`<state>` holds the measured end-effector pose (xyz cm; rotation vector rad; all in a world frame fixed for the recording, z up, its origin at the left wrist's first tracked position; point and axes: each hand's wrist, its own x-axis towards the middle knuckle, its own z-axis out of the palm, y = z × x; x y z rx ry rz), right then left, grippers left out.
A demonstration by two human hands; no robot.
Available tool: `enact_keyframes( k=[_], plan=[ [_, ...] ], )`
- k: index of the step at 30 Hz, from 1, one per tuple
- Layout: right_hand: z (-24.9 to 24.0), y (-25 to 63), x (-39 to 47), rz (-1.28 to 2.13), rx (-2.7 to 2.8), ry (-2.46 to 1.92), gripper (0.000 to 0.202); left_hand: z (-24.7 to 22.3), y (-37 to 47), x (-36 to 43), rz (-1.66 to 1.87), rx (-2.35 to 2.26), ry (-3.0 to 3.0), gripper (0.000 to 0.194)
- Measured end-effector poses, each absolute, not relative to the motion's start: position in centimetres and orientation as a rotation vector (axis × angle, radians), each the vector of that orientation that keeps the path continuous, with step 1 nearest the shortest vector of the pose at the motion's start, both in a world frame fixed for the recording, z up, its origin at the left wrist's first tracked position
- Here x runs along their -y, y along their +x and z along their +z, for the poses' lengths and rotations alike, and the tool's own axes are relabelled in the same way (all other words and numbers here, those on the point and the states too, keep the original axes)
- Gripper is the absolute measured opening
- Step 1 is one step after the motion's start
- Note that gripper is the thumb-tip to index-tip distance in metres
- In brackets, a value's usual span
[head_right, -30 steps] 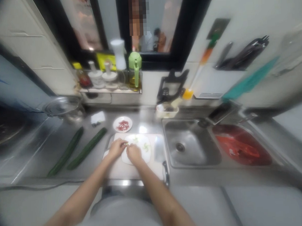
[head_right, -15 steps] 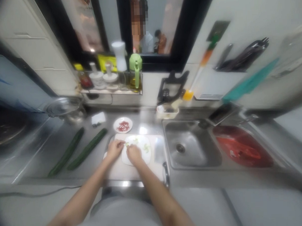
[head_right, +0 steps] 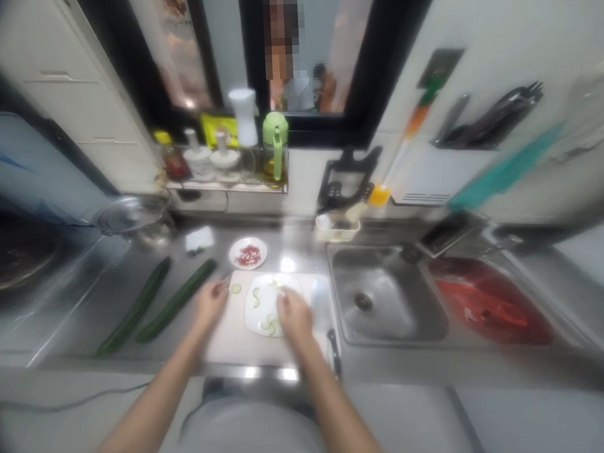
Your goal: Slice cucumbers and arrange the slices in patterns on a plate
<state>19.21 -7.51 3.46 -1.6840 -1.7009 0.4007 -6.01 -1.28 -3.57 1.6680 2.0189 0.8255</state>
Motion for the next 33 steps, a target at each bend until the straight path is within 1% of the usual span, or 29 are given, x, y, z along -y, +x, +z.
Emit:
enact_keyframes(
  k=[6, 12, 16, 20, 25, 30, 33],
  plan=[
    [2.7, 23.3, 10.0, 0.382, 1.593, -1.759, 0.036, -3.2, -6.2, 2.1, 0.628, -2.080, 1.716, 0.031],
    [1.7, 22.7, 10.9, 0.481, 1.593, -1.778, 0.039, -2.7, -3.7, 1.7, 0.423, -2.132, 1.819, 0.034],
    [1.4, 22.0, 10.9, 0.501, 1.599, -1.765, 0.040, -3.1, -3.0, 1.3, 0.389, -2.159, 1.806, 0.030],
    [1.2, 21.6, 10.9, 0.523, 1.593, -1.755, 0.039, -3.6, -2.8, 1.1, 0.501, -2.148, 1.695, 0.024],
    [1.3, 21.3, 10.8, 0.581, 1.616, -1.727, 0.039, -3.6, -2.4, 0.9, 0.788, -1.973, 1.499, 0.013],
    [1.7, 21.0, 10.1, 0.607, 1.606, -1.725, 0.040, -2.3, -1.5, 1.3, 1.113, -1.685, 1.175, 0.016],
    [2.3, 20.4, 9.3, 0.641, 1.602, -1.685, 0.040, -0.7, -0.3, 2.8, 1.128, -1.489, 1.129, 0.017]
  ],
)
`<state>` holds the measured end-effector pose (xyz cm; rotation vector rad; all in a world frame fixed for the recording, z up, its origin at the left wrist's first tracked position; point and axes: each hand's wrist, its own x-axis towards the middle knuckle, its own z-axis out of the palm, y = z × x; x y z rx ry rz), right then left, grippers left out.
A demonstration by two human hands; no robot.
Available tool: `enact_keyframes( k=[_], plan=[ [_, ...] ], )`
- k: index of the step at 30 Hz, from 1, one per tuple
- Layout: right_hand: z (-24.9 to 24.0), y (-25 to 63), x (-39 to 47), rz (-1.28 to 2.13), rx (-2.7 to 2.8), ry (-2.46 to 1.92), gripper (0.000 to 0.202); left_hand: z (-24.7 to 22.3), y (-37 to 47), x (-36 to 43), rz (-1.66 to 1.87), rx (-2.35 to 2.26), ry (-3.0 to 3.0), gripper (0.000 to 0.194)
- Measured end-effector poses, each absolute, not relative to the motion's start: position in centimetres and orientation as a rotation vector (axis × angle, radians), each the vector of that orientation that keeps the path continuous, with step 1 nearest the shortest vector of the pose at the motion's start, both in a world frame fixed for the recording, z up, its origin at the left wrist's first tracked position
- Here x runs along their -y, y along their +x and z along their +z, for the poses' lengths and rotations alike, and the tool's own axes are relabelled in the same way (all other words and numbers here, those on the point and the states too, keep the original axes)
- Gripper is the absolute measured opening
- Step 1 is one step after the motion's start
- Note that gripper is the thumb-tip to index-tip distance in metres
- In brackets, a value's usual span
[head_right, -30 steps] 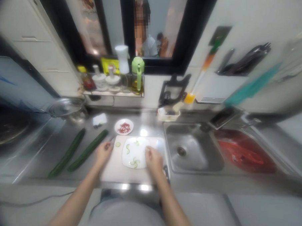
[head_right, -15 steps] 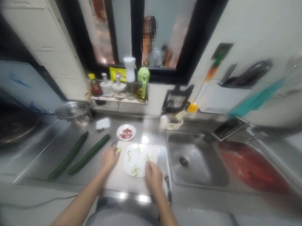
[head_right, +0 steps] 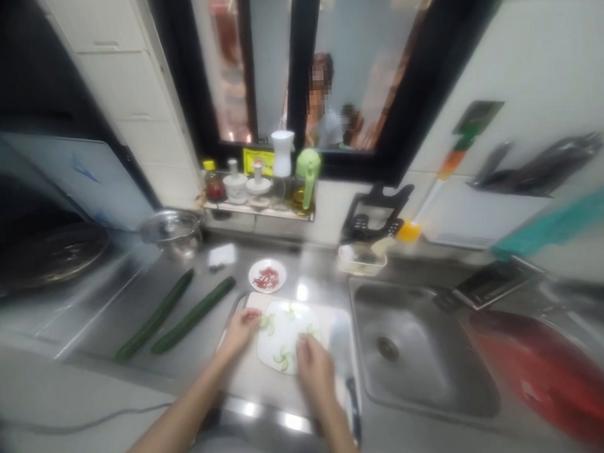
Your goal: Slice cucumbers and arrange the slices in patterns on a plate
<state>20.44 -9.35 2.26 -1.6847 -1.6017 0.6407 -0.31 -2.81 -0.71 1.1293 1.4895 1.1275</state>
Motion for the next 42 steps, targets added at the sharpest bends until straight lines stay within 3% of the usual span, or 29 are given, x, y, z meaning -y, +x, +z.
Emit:
enact_keyframes(
  k=[8, 18, 25, 34, 42],
  plan=[
    [4.1, 17.6, 8.4, 0.954, 1.659, -1.420, 0.032, 3.5, 2.7, 7.5, 1.034, -1.186, 1.251, 0.020],
    [4.0, 17.9, 8.2, 1.032, 1.596, -1.374, 0.031, 4.3, 2.8, 7.7, 1.034, -1.087, 0.993, 0.037],
    [4.6, 17.8, 8.0, 1.016, 1.575, -1.353, 0.031, 4.1, 2.5, 8.3, 0.729, -0.993, 0.579, 0.054],
    [5.1, 17.9, 8.4, 0.998, 1.680, -1.325, 0.033, 3.2, 2.4, 8.3, 0.716, -0.768, 0.331, 0.025],
    [5.0, 18.1, 8.2, 0.926, 1.720, -1.329, 0.030, 3.1, 1.8, 8.0, 0.799, -0.844, 0.401, 0.044]
  ],
)
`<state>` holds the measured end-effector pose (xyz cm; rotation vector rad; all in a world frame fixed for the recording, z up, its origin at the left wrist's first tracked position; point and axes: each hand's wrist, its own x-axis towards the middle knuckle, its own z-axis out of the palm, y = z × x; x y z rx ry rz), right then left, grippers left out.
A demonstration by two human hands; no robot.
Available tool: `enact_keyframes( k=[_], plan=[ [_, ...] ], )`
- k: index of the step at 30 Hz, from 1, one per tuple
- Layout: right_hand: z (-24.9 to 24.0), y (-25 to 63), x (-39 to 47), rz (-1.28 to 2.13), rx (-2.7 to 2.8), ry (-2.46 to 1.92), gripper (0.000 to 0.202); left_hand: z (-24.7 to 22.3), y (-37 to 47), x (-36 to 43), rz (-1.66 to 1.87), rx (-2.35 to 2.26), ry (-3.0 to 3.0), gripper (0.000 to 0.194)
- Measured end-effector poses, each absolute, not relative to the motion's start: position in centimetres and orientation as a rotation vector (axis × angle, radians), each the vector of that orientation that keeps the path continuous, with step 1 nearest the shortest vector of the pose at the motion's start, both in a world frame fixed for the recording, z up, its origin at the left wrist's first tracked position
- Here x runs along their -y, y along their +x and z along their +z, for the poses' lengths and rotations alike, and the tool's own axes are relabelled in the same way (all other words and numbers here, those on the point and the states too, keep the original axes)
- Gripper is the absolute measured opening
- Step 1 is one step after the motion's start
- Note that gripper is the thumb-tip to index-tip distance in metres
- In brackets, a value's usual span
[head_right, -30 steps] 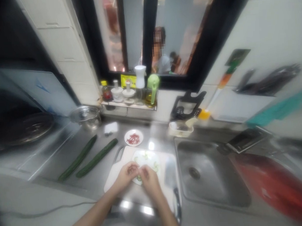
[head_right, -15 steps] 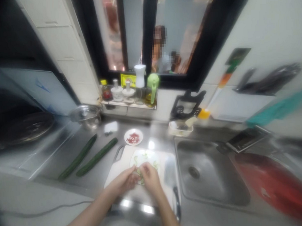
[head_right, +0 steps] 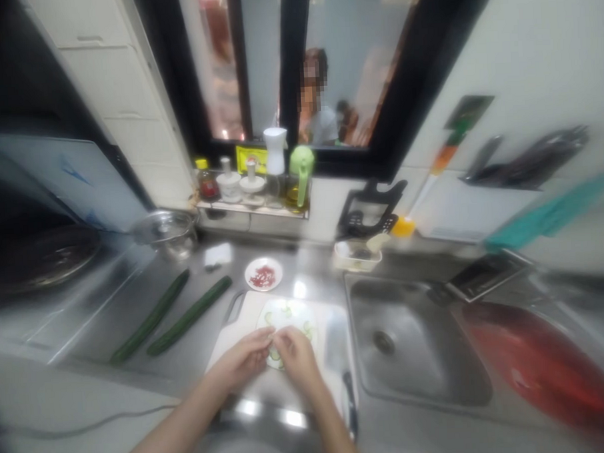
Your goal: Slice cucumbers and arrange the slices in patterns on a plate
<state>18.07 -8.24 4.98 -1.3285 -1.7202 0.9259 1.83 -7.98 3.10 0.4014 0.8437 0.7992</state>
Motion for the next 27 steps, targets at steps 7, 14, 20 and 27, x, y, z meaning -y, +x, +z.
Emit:
enact_keyframes(
  k=[7, 14, 20, 27],
  plan=[
    [4.8, 18.1, 8.5, 1.124, 1.697, -1.342, 0.026, 3.5, 1.6, 8.0, 0.838, -0.984, 0.656, 0.045],
    [3.6, 17.8, 8.4, 1.215, 1.573, -1.327, 0.017, 2.9, 1.8, 7.9, 0.979, -1.168, 0.985, 0.038],
    [2.0, 17.8, 7.6, 1.136, 1.619, -1.402, 0.014, 2.4, 1.8, 8.0, 1.003, -1.319, 1.208, 0.027],
    [1.6, 17.1, 5.4, 1.018, 1.754, -1.604, 0.008, 0.7, 1.3, 6.8, 0.869, -1.572, 1.435, 0.020]
  ],
)
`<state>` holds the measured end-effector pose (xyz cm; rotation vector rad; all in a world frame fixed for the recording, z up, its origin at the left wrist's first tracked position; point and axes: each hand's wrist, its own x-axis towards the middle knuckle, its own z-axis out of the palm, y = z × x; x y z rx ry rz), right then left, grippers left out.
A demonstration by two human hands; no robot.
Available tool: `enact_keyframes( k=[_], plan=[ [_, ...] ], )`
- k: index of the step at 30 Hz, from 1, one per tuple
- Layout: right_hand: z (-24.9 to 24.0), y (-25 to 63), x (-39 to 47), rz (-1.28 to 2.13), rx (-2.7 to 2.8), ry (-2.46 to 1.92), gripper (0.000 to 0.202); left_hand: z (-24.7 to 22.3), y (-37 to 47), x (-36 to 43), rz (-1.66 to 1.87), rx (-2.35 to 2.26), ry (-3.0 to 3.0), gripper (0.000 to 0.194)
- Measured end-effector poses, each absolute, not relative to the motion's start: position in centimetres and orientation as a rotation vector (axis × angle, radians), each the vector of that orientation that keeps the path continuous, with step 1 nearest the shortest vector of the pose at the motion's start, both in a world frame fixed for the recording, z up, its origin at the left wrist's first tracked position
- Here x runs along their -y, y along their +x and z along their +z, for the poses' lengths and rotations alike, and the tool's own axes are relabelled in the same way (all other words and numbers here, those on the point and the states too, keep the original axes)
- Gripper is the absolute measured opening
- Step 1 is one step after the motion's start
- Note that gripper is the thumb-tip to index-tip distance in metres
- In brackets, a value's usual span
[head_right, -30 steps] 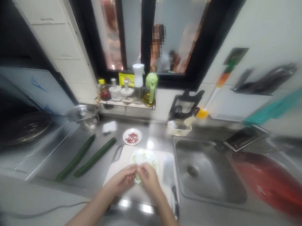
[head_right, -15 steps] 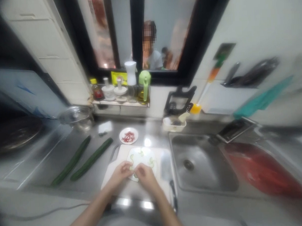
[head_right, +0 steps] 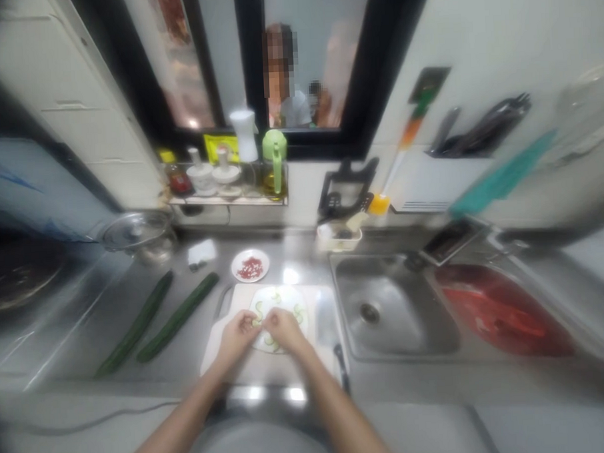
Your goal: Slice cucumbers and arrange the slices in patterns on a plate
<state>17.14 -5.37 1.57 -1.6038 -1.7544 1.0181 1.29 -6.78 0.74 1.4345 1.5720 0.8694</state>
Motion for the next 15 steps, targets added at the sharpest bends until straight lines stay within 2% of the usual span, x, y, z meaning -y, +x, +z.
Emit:
enact_keyframes(
  k=[15],
  plan=[
    [1.3, 15.1, 2.0, 0.900, 1.951, -1.894, 0.012, -1.2, 0.4, 3.4, 0.704, -1.783, 1.618, 0.015]
  ],
)
